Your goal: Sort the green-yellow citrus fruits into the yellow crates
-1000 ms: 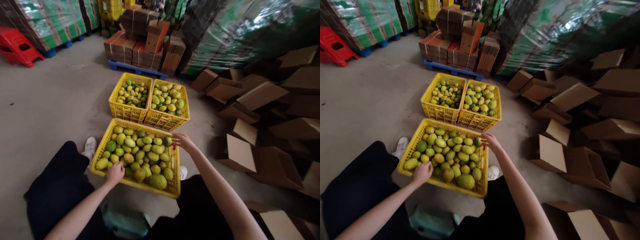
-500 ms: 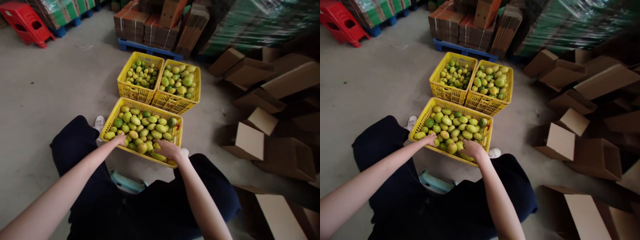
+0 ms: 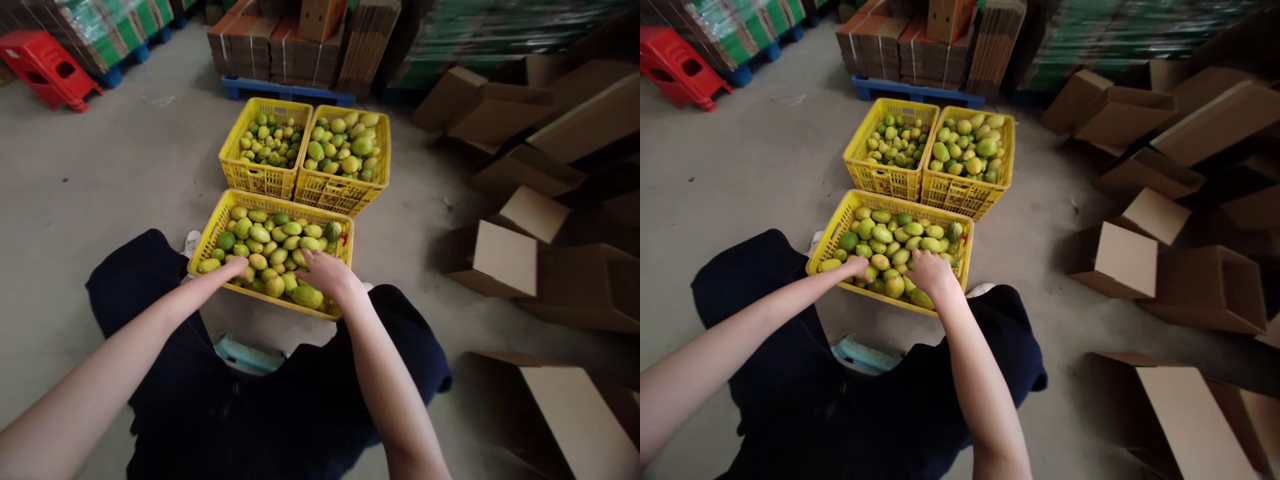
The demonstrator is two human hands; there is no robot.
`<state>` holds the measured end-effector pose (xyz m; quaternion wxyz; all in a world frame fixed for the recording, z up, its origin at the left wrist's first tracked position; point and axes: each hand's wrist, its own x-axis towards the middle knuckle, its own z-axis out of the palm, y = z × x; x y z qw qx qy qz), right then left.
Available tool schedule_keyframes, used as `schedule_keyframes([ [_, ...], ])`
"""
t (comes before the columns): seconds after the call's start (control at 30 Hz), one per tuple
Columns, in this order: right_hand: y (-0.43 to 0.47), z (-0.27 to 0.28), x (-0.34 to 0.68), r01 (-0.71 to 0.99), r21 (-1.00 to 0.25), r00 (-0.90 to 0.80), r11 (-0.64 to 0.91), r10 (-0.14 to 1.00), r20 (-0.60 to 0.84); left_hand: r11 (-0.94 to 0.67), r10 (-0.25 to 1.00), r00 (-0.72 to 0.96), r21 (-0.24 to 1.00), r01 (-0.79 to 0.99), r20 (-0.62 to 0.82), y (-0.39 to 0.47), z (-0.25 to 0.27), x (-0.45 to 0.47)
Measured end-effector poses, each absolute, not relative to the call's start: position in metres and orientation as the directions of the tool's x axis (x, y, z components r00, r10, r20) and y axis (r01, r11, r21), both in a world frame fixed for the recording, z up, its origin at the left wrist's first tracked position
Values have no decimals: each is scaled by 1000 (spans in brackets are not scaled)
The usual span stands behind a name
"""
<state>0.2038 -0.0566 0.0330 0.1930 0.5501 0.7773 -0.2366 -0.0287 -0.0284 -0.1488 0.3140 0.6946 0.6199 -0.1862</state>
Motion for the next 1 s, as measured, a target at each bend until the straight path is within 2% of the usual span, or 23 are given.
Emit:
schedule_keyframes([
  [0.07, -57, 29, 202, 945, -156, -326, 289, 773, -544, 30, 733, 117, 204, 978, -670, -14, -127, -34],
  [0.1, -57, 26, 200, 940, -167, -342, 299, 785, -517, 72, 733, 113, 241, 968, -671, -8, -113, -35],
  [0.17, -55, 19, 196, 920, -213, -389, 328, 824, -413, 137, 755, 159, 391, 910, -636, 3, -77, -31],
  [0.23, -51, 13, 192, 882, -293, -441, 368, 864, -244, 197, 814, 260, 668, 718, -520, 10, -35, -21],
  [0.27, -49, 12, 190, 859, -342, -449, 382, 882, -143, 214, 826, 294, 749, 627, -482, 12, -14, -15],
  [0.37, -41, 12, 190, 783, -483, -362, 391, 919, 157, 240, 829, 391, 886, 396, -399, 21, 31, -6],
  [0.43, -38, 14, 191, 753, -533, -263, 385, 920, 292, 227, 888, 318, 918, 326, -333, 28, 35, -13],
  [0.5, -37, 15, 192, 752, -541, -213, 377, 915, 341, 186, 942, 158, 851, 492, -297, 33, 17, -28],
  [0.53, -37, 15, 192, 763, -533, -206, 367, 919, 337, 176, 952, 78, 740, 649, -295, 32, 1, -37],
  [0.57, -38, 15, 192, 779, -518, -206, 353, 925, 319, 169, 948, 10, 529, 832, -319, 28, -16, -47],
  [0.6, -38, 16, 192, 798, -500, -211, 336, 933, 290, 171, 941, -28, 405, 898, -336, 21, -34, -57],
  [0.7, -40, 21, 191, 839, -459, -224, 292, 954, 198, 140, 906, -45, 198, 970, -420, -11, -82, -81],
  [0.77, -41, 25, 191, 831, -483, -212, 276, 960, 184, 87, 876, -22, 114, 990, -481, -29, -104, -89],
  [0.87, -41, 30, 194, 741, -612, -143, 276, 955, 258, -4, 853, 32, 56, 998, -521, -36, -123, -89],
  [1.0, -39, 26, 201, 405, -847, 40, 345, 919, 393, -70, 847, 81, 42, 997, -525, -17, -141, -71],
])
